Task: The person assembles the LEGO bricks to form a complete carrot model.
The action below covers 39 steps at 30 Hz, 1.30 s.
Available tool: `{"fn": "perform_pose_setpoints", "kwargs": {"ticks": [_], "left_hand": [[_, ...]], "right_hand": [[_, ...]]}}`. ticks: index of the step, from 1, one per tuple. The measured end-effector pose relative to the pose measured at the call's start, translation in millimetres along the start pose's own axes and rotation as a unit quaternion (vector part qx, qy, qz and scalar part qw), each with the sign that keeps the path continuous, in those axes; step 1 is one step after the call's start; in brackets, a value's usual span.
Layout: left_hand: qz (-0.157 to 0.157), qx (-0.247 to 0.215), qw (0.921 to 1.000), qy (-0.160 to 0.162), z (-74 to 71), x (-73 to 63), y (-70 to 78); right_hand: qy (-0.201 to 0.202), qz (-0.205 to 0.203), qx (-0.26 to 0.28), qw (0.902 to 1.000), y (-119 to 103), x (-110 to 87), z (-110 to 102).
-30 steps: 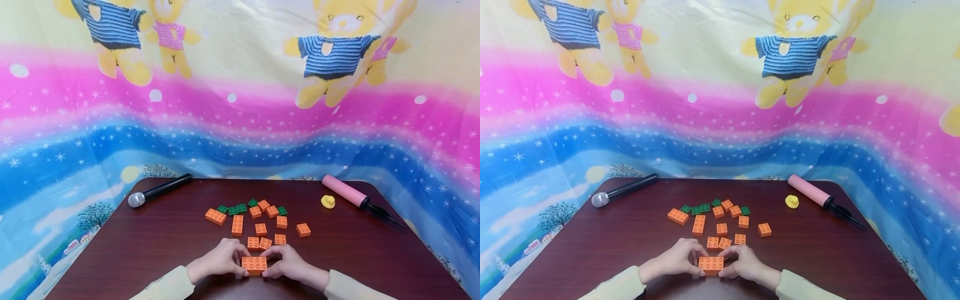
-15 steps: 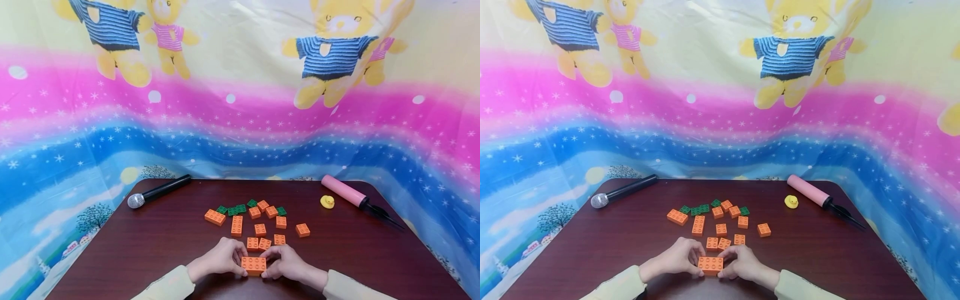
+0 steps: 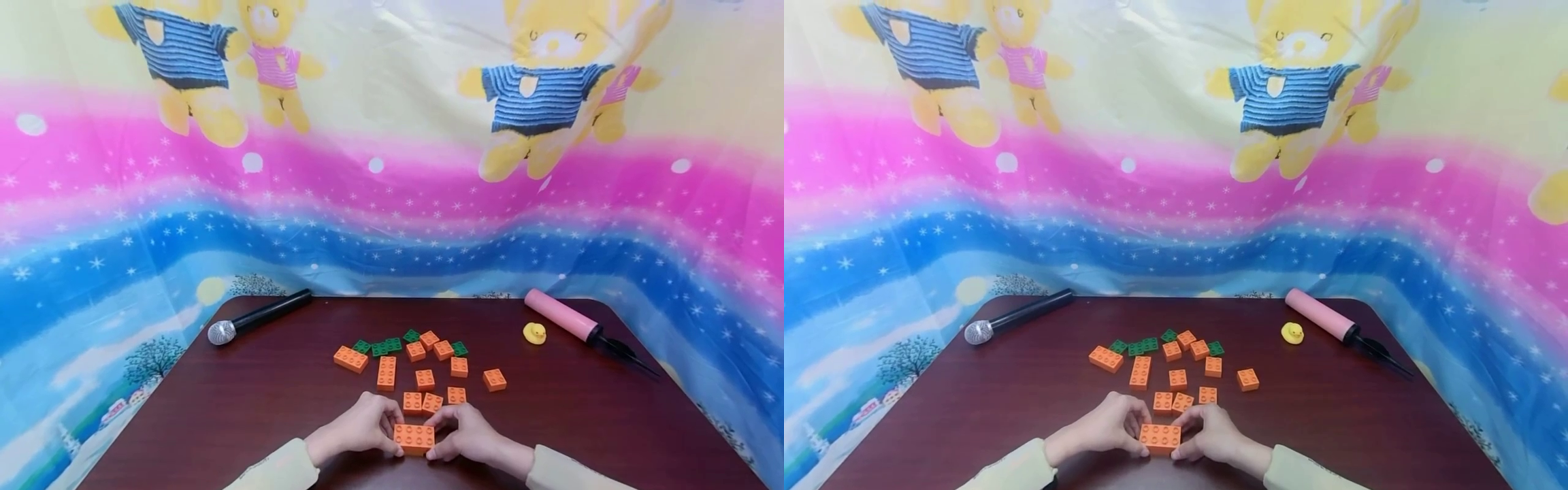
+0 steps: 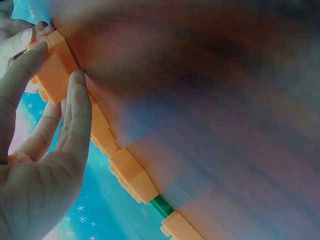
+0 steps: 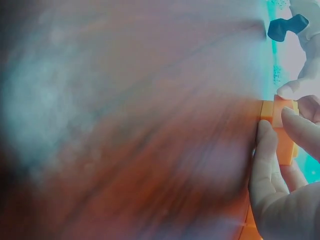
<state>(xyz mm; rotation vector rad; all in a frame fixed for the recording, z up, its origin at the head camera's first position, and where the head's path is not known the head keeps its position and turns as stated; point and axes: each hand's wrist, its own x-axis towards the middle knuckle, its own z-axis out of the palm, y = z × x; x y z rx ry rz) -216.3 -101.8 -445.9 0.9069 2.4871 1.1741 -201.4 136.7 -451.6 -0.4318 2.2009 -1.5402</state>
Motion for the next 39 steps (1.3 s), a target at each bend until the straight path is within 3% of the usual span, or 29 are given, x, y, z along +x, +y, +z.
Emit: {"fn": "perform_pose_setpoints", "kwargs": {"ticks": [11,25,32,35,39], "left_hand": [[0.000,0.008,1.0000,0.002,-0.1,1.0,2.8],[0.004,0.025,0.9997,0.002,0.2,0.1,4.4],[0.010,0.028,0.9994,-0.017,-15.9,2.0,4.6],[-0.010,0.025,0.9996,0.013,-28.1,6.7,4.2],[-0.048,0.064,0.9918,0.100,-37.7,13.9,1.8]], "right_hand": [[-0.002,-0.003,0.019,0.9998,0.8,0.2,0.4],[-0.002,-0.021,-0.008,0.9998,0.4,1.2,-1.0],[-0.004,-0.030,-0.017,0.9994,0.6,1.2,-1.2],[-0.006,-0.030,-0.017,0.9994,1.0,1.7,-2.0],[-0.005,-0.028,-0.014,0.9995,2.5,1.7,-2.1]]}}
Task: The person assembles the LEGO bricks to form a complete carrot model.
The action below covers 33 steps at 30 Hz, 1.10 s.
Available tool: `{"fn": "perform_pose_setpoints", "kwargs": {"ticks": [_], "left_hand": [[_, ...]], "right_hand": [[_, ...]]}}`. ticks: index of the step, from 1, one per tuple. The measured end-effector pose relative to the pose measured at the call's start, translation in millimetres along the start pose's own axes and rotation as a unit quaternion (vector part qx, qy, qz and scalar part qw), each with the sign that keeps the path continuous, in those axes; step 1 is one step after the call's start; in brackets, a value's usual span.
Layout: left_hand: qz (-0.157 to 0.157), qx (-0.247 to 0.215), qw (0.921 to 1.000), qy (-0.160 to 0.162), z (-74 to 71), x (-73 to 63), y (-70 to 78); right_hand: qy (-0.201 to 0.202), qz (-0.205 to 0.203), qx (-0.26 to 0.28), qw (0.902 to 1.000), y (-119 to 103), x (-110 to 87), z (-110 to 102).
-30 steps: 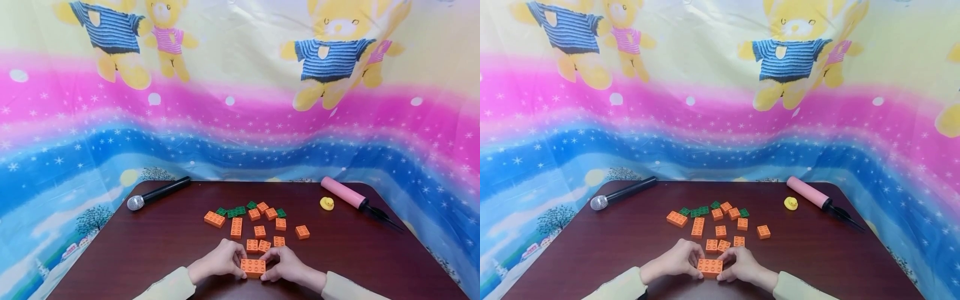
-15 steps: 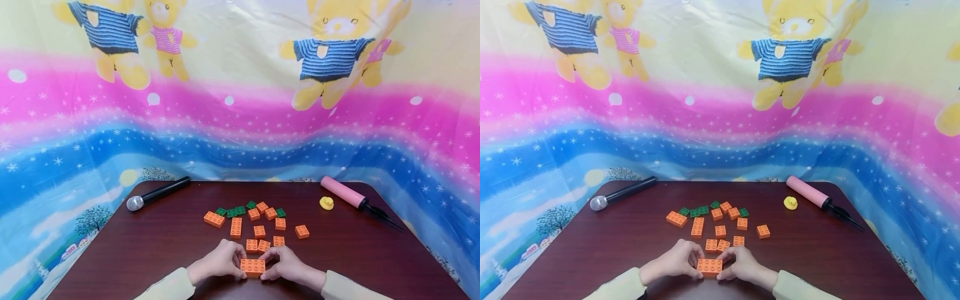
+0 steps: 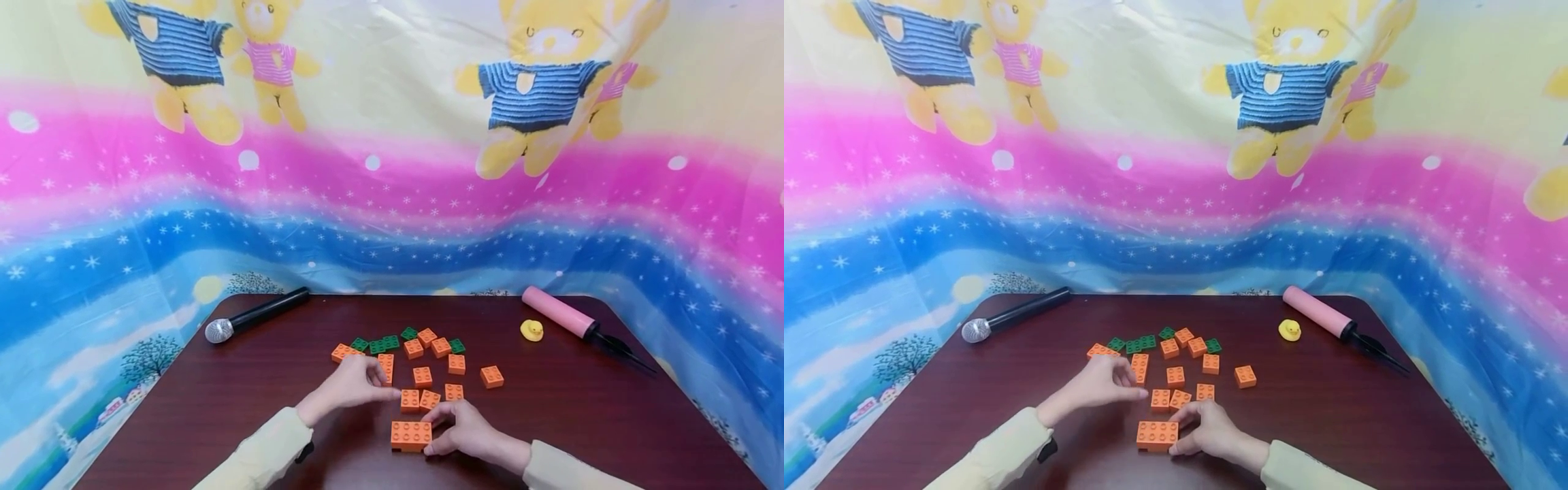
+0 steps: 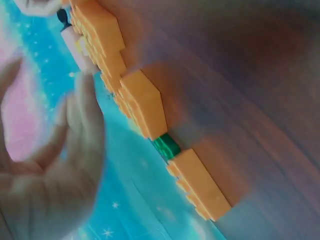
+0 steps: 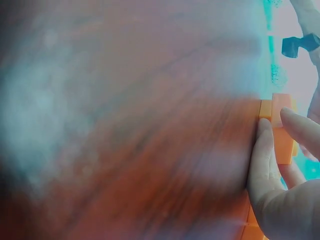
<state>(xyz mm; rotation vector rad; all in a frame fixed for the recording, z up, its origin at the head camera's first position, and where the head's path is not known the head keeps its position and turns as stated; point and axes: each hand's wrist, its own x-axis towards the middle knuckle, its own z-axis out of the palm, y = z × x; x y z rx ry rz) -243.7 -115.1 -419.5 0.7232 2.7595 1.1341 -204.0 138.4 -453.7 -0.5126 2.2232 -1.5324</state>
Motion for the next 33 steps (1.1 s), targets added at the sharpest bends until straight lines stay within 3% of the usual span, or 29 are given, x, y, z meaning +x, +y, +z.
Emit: {"fn": "perform_pose_setpoints", "kwargs": {"ticks": [2,5,15,24,33], "left_hand": [[-0.029,0.026,0.9985,0.038,0.6,2.9,-2.4],[-0.072,0.048,0.9939,0.067,5.1,5.7,-5.6],[-0.138,0.092,0.9833,0.075,18.8,22.5,-19.4],[-0.137,0.088,0.9836,0.078,21.1,30.4,-20.4],[-0.121,0.127,0.9819,0.073,19.9,32.7,-20.0]], "right_hand": [[0.001,0.002,0.006,1.0000,1.0,-0.1,0.8],[0.001,0.004,0.015,0.9999,2.4,-0.2,1.9],[-0.006,0.010,0.033,0.9994,5.1,1.1,0.3],[0.013,0.014,0.008,0.9998,3.2,0.5,1.6],[0.022,0.048,0.051,0.9973,3.7,-0.3,3.7]]}}
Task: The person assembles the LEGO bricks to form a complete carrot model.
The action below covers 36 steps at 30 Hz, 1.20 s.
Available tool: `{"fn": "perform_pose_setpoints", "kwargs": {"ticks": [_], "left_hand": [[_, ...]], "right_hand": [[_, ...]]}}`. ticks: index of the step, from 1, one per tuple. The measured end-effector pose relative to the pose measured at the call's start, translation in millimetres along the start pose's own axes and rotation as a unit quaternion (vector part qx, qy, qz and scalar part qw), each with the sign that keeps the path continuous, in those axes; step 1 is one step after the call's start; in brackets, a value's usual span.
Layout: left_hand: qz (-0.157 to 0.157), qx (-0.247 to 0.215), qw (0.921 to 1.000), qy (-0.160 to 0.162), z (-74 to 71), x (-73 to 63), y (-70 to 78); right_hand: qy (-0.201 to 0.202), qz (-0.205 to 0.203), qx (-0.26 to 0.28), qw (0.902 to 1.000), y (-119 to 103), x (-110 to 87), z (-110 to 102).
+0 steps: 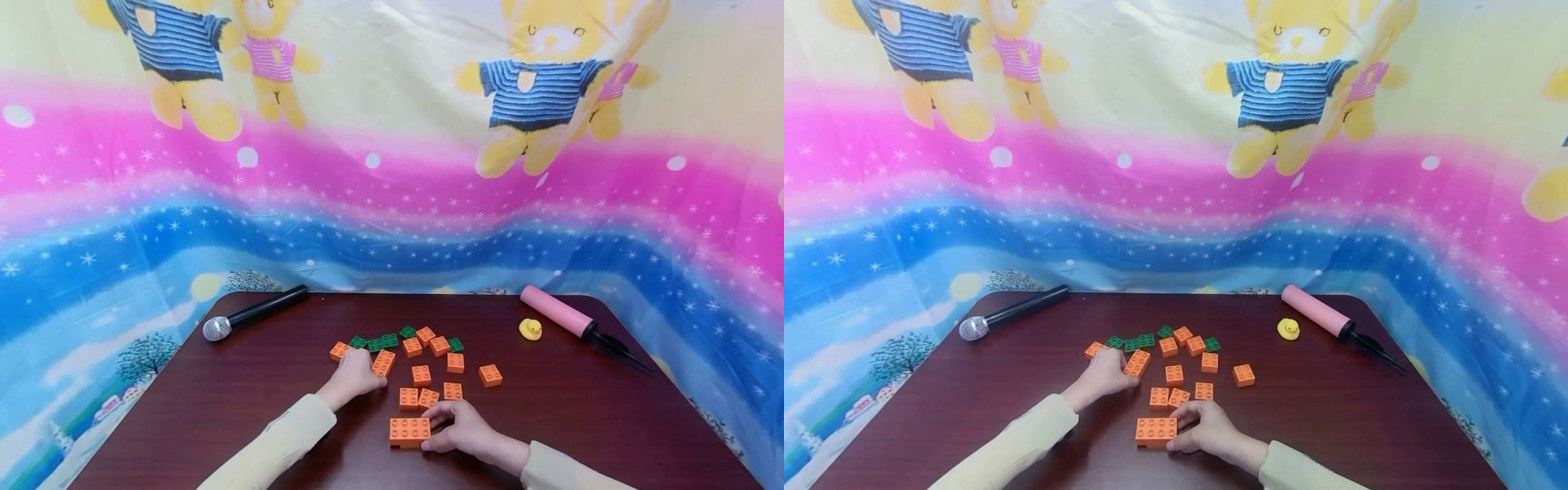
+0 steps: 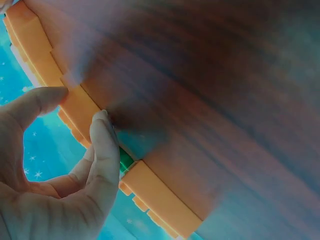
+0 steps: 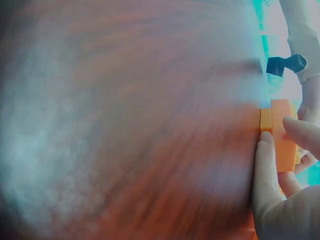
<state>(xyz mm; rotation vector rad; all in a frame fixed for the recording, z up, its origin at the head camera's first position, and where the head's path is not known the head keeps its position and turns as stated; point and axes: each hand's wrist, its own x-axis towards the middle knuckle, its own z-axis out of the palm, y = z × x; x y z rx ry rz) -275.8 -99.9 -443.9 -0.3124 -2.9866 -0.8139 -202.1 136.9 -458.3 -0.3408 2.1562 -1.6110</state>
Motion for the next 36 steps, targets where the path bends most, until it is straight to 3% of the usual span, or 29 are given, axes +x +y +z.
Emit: {"fn": "perform_pose_setpoints", "kwargs": {"ticks": [6,16,24,28,36], "left_hand": [[0.017,-0.024,0.9996,-0.004,-0.6,-1.7,-5.4],[0.057,-0.073,0.9956,0.017,-2.3,-7.4,-8.0],[0.125,-0.166,0.9774,0.038,-2.5,-18.7,-3.5],[0.157,-0.178,0.9702,0.051,-4.8,-27.9,2.5],[0.197,-0.195,0.9608,0.017,-9.0,-43.5,12.1]], "right_hand": [[0.003,0.004,0.006,1.0000,-0.6,-1.7,0.1],[0.002,0.009,0.003,1.0000,1.8,-0.1,-1.0],[0.006,0.010,0.004,0.9999,1.0,-1.2,-0.2],[0.009,0.009,0.004,0.9999,0.5,-1.2,0.3],[0.017,0.003,0.020,0.9997,1.9,-0.6,1.9]]}}
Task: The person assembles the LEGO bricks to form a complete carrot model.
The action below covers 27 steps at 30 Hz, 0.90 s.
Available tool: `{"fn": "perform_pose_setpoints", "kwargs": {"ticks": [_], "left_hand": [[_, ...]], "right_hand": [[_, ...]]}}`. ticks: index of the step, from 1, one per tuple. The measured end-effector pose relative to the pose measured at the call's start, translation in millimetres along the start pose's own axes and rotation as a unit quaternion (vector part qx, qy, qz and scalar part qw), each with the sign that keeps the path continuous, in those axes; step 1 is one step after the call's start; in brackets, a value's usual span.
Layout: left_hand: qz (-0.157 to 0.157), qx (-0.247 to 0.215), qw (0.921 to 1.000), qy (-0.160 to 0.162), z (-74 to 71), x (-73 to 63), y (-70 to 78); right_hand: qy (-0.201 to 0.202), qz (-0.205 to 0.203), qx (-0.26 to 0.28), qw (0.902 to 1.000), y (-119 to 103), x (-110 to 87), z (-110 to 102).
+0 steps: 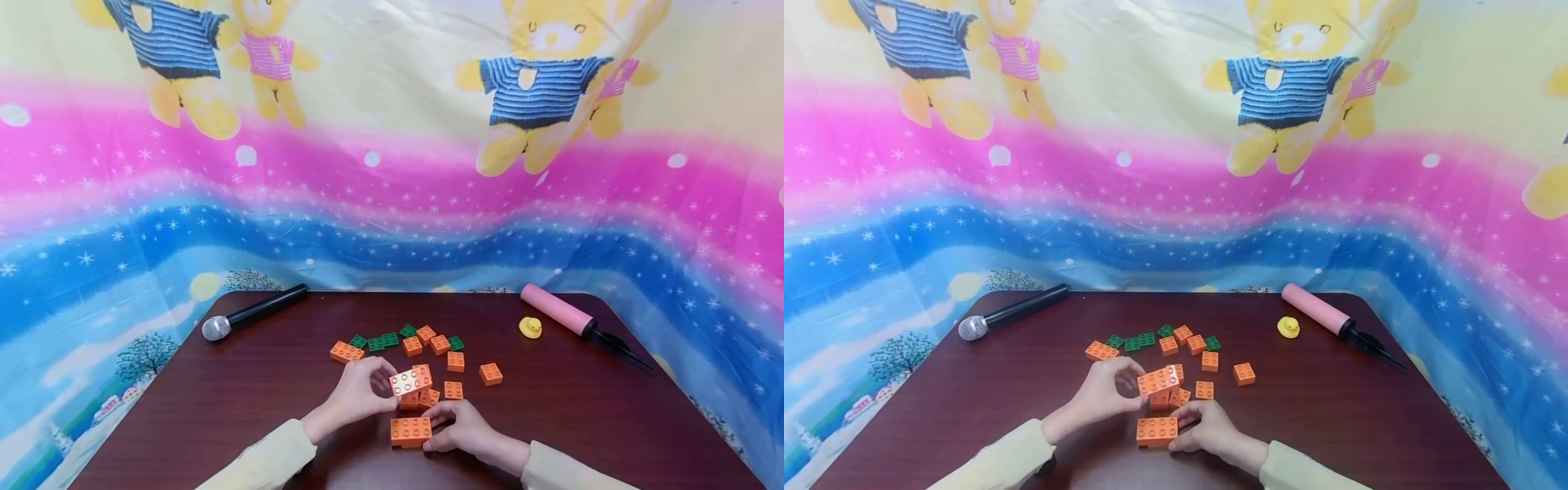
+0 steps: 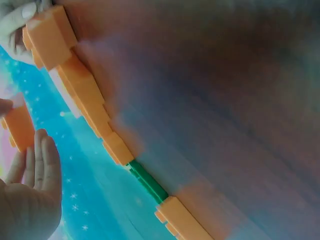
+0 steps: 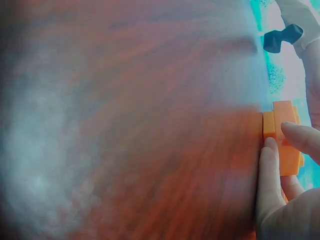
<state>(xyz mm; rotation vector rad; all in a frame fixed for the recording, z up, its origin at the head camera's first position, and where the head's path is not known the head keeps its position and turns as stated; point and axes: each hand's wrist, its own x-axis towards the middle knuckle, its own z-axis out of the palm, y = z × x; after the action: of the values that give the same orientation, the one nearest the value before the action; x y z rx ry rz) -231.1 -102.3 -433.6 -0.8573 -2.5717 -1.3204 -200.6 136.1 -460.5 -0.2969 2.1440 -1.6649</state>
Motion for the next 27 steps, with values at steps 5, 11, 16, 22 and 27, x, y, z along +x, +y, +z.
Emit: {"fn": "perform_pose_setpoints", "kwargs": {"ticks": [5,11,16,22,27], "left_hand": [[0.035,-0.001,0.9989,-0.030,4.9,-3.4,3.4],[0.079,0.007,0.9956,-0.049,14.2,-5.6,3.9],[0.071,-0.002,0.9950,-0.071,18.4,-5.6,6.7],[0.048,-0.005,0.9955,-0.082,22.2,-5.4,8.7],[0.036,-0.002,0.9957,-0.085,25.2,-6.6,8.5]], "right_hand": [[0.002,-0.001,0.008,1.0000,1.1,-0.9,0.5],[-0.005,-0.001,0.019,0.9998,3.6,0.2,0.3],[0.001,0.004,0.021,0.9998,4.1,0.3,-0.2],[0.010,0.009,0.013,0.9998,3.4,0.3,-0.3],[0.010,-0.003,0.004,0.9999,2.6,-0.5,-0.9]]}}
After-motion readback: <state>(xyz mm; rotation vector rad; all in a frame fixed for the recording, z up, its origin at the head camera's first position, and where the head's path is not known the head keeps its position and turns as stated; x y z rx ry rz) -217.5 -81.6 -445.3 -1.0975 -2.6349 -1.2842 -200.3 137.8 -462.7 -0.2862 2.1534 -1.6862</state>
